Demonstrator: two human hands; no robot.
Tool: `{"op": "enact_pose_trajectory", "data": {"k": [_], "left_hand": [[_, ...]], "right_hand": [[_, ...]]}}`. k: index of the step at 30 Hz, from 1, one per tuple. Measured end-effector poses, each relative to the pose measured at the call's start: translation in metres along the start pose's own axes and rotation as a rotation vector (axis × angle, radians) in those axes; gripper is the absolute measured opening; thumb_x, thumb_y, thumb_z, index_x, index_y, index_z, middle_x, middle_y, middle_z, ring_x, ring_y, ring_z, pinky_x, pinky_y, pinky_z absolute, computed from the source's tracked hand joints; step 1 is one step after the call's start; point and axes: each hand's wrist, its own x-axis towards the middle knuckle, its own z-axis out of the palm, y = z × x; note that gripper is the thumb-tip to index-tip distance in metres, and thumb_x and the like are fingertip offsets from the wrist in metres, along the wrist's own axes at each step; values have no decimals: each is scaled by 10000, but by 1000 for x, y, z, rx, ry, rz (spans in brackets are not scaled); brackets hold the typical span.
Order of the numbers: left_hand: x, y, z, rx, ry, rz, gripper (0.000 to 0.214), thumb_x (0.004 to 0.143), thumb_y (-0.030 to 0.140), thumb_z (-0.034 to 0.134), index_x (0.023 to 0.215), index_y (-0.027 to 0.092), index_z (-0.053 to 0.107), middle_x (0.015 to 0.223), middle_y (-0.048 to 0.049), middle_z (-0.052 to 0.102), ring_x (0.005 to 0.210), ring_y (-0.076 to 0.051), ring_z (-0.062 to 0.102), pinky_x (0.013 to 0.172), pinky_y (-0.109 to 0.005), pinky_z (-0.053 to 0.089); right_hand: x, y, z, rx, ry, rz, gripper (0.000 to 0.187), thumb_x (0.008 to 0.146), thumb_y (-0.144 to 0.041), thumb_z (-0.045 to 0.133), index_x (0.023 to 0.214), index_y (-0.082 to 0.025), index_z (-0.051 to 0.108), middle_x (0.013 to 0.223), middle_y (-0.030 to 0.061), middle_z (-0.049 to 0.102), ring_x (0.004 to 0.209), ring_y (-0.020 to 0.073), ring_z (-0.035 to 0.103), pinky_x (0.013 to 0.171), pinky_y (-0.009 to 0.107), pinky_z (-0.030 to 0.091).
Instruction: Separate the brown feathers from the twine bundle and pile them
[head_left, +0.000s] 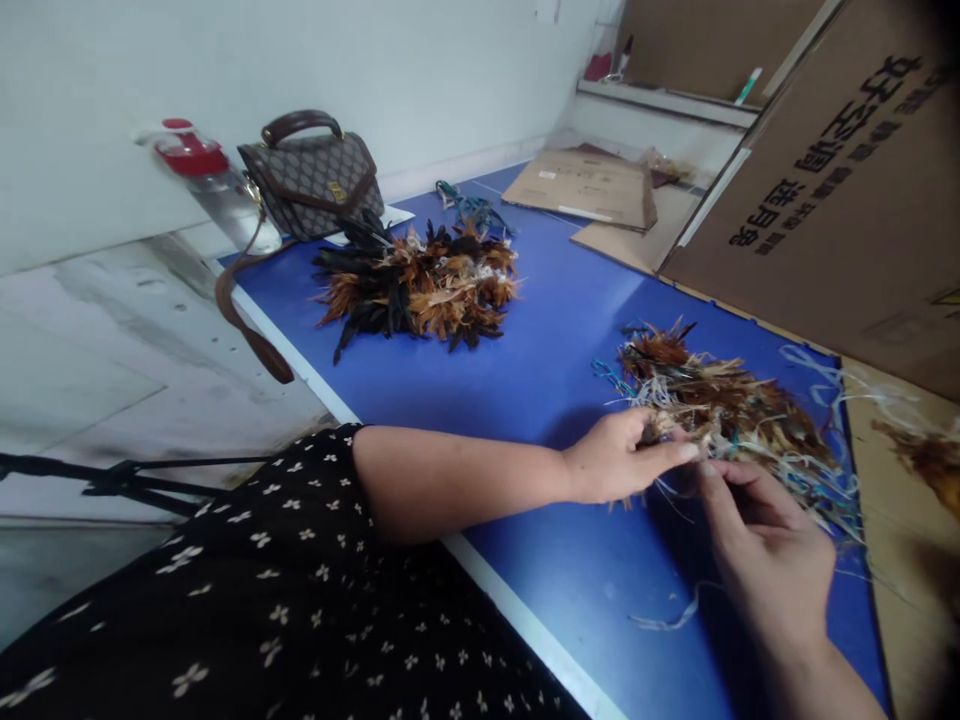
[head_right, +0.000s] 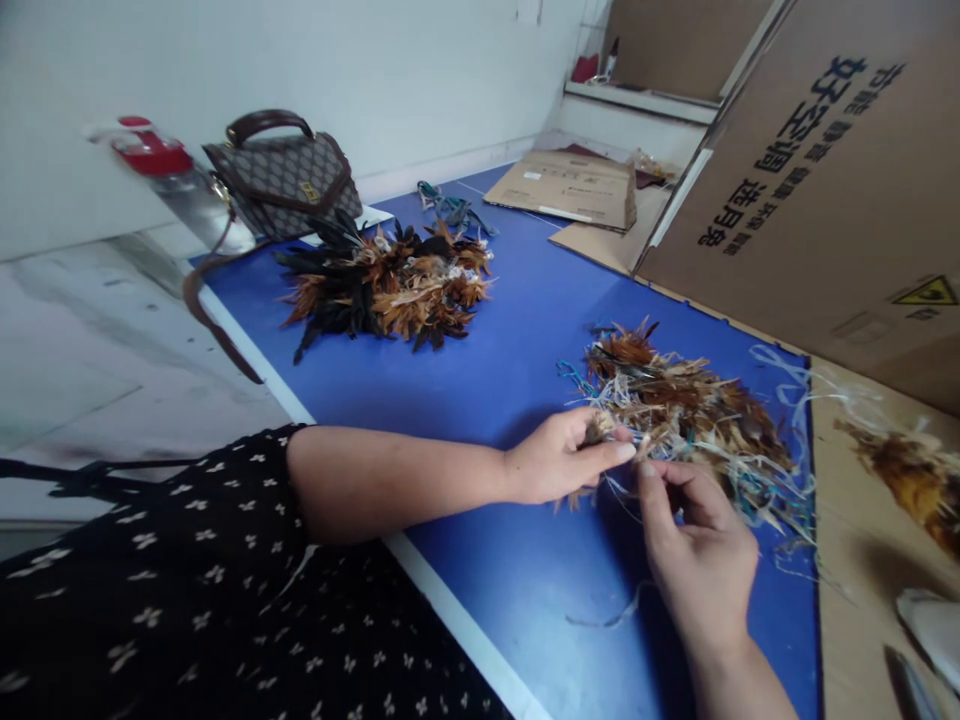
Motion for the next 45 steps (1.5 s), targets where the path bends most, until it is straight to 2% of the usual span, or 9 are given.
{"op": "enact_pose_trajectory", "data": {"k": [7, 15, 20, 23, 29, 34, 37, 42, 45], "left_hand": [[-1, -5, 4, -46, -34, 5, 405, 943, 407, 971, 1139, 182, 695, 943, 9, 710, 843, -128, 626, 814, -289, 566], [5, -9, -4, 5, 31, 27, 237, 1212, 385, 574, 1035, 228, 579, 747, 74, 535, 636, -104, 493, 676, -265, 457], [15, -1, -11, -69, 104, 55, 259, 1244, 267, 476, 998, 209, 533, 866, 13, 665, 754, -109, 675, 818, -287, 580], [16, 3, -12, -127, 125, 32, 240, 1254, 278, 469, 1028, 210, 512, 943, -16, 709, 794, -116, 724, 833, -296, 609], [10, 1, -8, -78, 110, -11, 197, 1230, 330, 520, 1063, 227, 544, 772, 90, 454, 584, -72, 418, 598, -211, 423], [5, 1, -10, 50, 119, -64, 275, 1141, 461, 714, 1078, 234, 572, 751, 90, 491, 612, -84, 466, 607, -215, 417], [5, 4, -11, 64, 119, -91, 320, 1077, 446, 821, 1058, 228, 587, 731, 93, 502, 611, -82, 486, 621, -222, 435], [8, 4, -5, -93, 69, -232, 210, 1198, 324, 584, 1047, 191, 645, 641, 119, 398, 495, -70, 346, 527, -219, 347], [11, 0, -2, -147, 30, -293, 286, 1197, 200, 511, 950, 167, 651, 660, 72, 514, 514, -76, 472, 557, -225, 440]], "right_hand": [[-3, -5, 9, 52, -89, -105, 424, 1031, -679, 839, 1040, -255, 860, 982, 61, 837, 825, 208, 774, 763, 348, 648], [7, 9, -6, -131, -129, -389, 246, 1102, -470, 751, 1094, -260, 880, 1094, 77, 877, 994, 242, 834, 943, 403, 656], [17, 43, -33, -657, -61, -353, 401, 1062, -595, 653, 1135, -289, 900, 974, 107, 878, 708, 270, 755, 565, 392, 466], [19, 54, -41, -783, -75, -262, 401, 1023, -660, 675, 1035, -328, 899, 845, 98, 852, 556, 271, 646, 498, 399, 356], [12, 30, -24, -675, 28, -273, 549, 1117, -725, 599, 1106, -263, 896, 1065, 125, 877, 876, 295, 797, 630, 384, 484], [8, 27, -5, -714, -82, -344, 524, 1138, -668, 593, 1051, -252, 901, 1027, 87, 848, 753, 210, 725, 564, 322, 386], [7, 29, -5, -636, -40, -377, 434, 1145, -585, 631, 1017, -248, 872, 944, 61, 820, 740, 195, 713, 572, 319, 406], [3, 16, -10, -452, 56, -481, 234, 1108, -470, 779, 1036, -259, 850, 900, 46, 808, 766, 196, 733, 674, 342, 516], [-2, 7, -8, -392, 12, -591, 106, 1062, -366, 842, 1075, -262, 856, 948, 45, 843, 766, 194, 757, 692, 339, 537]]}}
